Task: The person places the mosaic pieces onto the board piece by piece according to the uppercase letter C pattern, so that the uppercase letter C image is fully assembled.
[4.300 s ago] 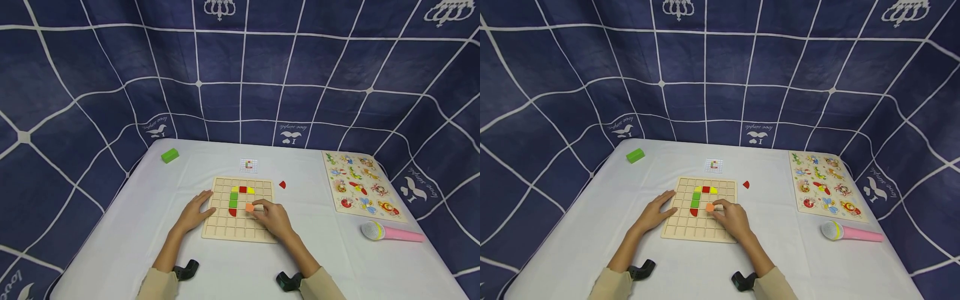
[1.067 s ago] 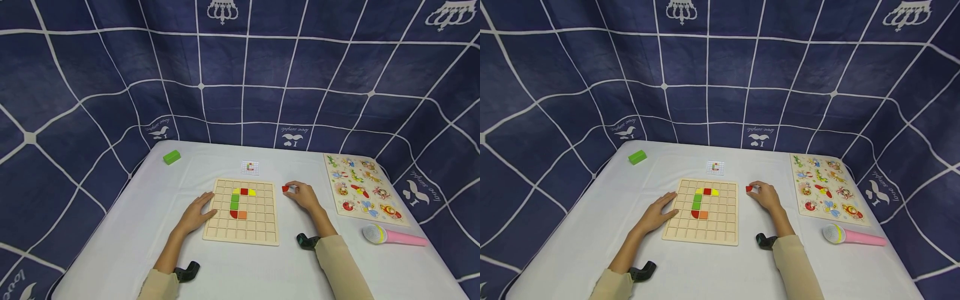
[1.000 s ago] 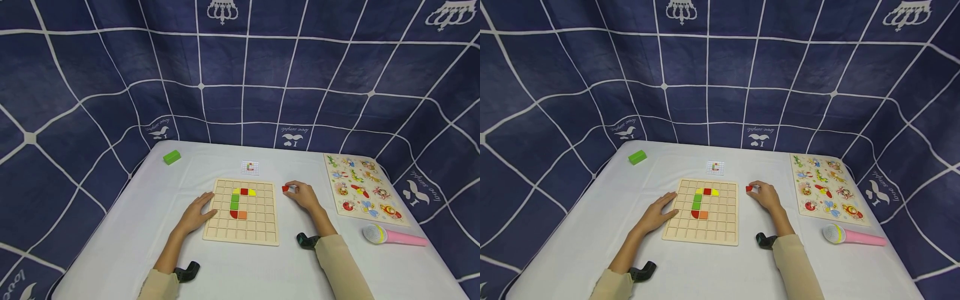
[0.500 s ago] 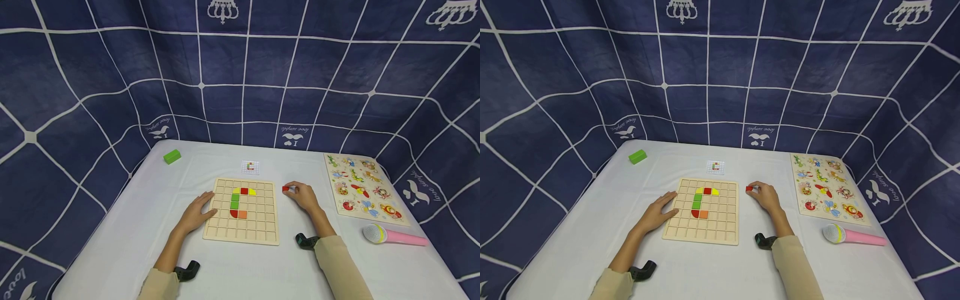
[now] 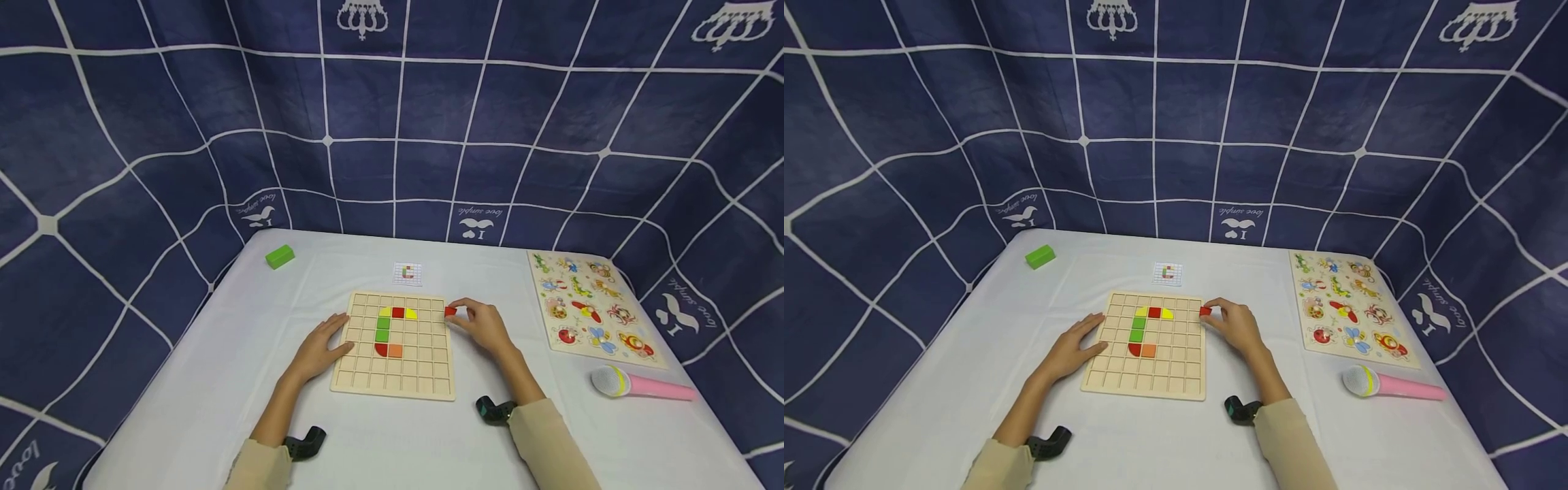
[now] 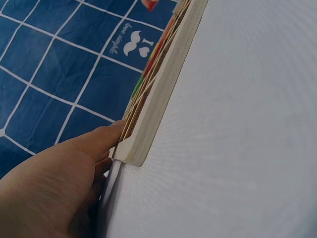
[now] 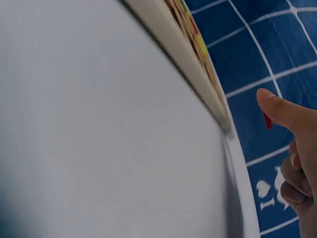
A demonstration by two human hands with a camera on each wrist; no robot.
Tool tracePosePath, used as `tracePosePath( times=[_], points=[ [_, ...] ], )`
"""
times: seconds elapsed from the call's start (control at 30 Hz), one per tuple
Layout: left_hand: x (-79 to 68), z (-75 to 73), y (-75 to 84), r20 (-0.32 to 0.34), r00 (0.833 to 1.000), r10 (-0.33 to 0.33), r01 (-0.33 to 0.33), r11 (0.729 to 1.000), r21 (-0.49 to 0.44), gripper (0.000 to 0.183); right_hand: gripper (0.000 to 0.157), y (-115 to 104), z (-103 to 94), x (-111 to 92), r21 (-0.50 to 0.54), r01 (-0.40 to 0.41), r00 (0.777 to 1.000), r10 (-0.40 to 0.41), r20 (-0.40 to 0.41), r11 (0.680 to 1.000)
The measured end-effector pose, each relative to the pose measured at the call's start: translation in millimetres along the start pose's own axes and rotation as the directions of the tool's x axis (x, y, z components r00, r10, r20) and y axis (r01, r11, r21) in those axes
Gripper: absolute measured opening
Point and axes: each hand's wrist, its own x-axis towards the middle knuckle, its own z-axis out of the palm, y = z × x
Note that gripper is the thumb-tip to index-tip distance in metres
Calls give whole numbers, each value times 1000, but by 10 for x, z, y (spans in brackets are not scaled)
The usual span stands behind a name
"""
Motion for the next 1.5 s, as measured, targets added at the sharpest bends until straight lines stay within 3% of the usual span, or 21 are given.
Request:
tracePosePath(
  times=[0.23,0.5,0.9,1.5],
  points=[
    [-2,-1,-20,13,1000,-10,10,1000,-2,64,27,-368,87,-75,12,79,996,-80,39,997],
    [-16,-16,-12,8,1000,-14,14,1000,-3,64,26,-665,233,-215,30,126,979,-129,160,992],
    [-19,-24,-10,10,999,-33,33,999,-6,64,27,-655,477,-319,14,119,972,-119,204,993],
    [-11,-25,3,11,1000,-17,17,1000,-9,64,29,-645,479,-333,10,136,972,-136,190,991]
  ],
)
